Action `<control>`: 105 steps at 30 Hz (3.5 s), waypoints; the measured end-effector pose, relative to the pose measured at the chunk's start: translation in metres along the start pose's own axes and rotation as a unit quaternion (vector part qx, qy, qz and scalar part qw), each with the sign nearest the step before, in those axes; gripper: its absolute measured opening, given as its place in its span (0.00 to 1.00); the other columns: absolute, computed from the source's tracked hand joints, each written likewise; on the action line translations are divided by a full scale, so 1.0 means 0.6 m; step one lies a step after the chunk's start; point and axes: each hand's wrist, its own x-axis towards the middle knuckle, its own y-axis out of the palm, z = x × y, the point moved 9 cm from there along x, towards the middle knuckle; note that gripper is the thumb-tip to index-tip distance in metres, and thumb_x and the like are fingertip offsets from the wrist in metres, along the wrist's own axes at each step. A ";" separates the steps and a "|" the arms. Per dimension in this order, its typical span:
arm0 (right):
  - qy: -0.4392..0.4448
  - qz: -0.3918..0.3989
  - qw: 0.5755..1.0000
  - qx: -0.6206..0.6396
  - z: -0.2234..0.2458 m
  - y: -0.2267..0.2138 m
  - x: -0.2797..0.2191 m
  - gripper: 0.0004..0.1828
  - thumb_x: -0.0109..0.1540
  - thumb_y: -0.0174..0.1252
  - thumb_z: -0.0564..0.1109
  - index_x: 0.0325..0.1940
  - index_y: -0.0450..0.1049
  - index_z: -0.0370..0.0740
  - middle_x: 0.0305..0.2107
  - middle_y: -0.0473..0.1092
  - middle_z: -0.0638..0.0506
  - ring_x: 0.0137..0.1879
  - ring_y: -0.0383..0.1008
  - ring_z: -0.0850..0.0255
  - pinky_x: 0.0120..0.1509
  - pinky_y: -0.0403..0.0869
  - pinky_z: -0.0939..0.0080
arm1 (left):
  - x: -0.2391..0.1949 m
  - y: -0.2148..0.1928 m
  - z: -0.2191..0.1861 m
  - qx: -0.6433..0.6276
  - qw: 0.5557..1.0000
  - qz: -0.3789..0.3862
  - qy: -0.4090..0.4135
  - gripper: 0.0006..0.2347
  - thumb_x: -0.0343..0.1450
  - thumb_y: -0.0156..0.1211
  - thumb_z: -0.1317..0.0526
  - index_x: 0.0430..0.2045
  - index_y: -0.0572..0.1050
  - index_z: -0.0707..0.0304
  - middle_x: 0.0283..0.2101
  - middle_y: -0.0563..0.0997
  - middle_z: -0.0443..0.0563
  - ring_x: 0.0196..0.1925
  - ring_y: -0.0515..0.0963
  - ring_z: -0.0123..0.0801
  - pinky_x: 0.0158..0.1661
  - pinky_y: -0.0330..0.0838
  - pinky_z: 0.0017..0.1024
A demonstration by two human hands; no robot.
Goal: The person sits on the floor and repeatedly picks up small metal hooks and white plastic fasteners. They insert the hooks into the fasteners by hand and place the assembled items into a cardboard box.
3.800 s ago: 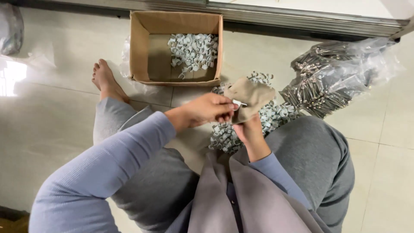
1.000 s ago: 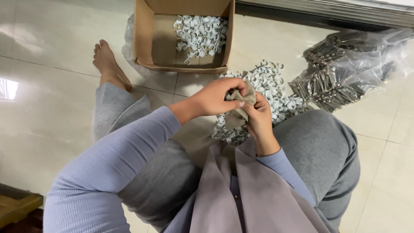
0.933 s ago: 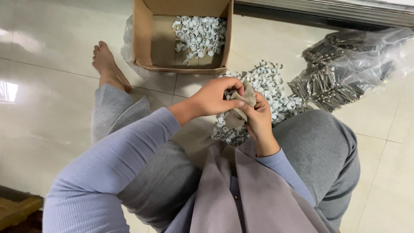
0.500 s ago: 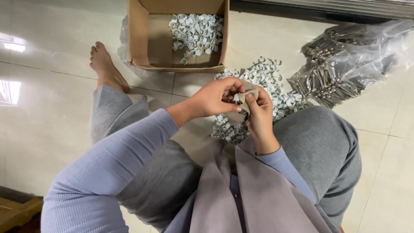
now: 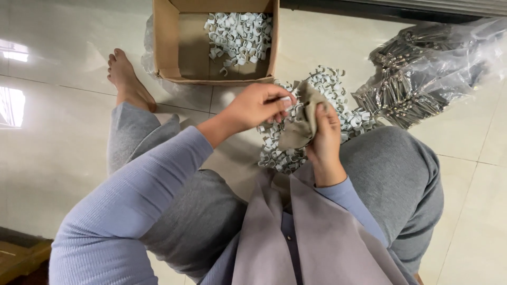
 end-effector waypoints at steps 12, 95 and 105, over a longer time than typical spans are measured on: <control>0.119 -0.104 0.973 0.169 0.019 -0.066 0.024 0.12 0.53 0.48 0.55 0.24 0.66 0.45 0.24 0.66 0.52 0.33 0.67 0.58 0.40 0.68 0.60 | 0.021 -0.159 0.137 0.036 0.970 -0.217 -0.106 0.18 0.63 0.51 0.64 0.44 0.55 0.64 0.32 0.72 0.52 0.28 0.73 0.29 0.31 0.71 0.23; -0.211 0.192 0.879 -0.382 0.009 0.064 -0.020 0.10 0.61 0.42 0.40 0.35 0.68 0.34 0.41 0.61 0.45 0.54 0.59 0.49 0.57 0.58 0.48 | 0.042 -0.020 0.081 0.003 0.993 -0.103 -0.052 0.02 0.56 0.53 0.70 0.17 0.73 0.67 0.12 0.74 0.50 0.11 0.69 0.22 0.18 0.64 0.18; -0.246 0.168 0.833 -0.466 0.025 0.078 -0.020 0.15 0.54 0.55 0.38 0.45 0.67 0.31 0.37 0.68 0.42 0.45 0.68 0.46 0.45 0.67 0.52 | 0.034 -0.004 0.065 0.249 0.966 0.003 -0.071 0.08 0.62 0.44 0.65 0.12 0.67 0.68 0.10 0.69 0.53 0.13 0.69 0.33 0.18 0.63 0.25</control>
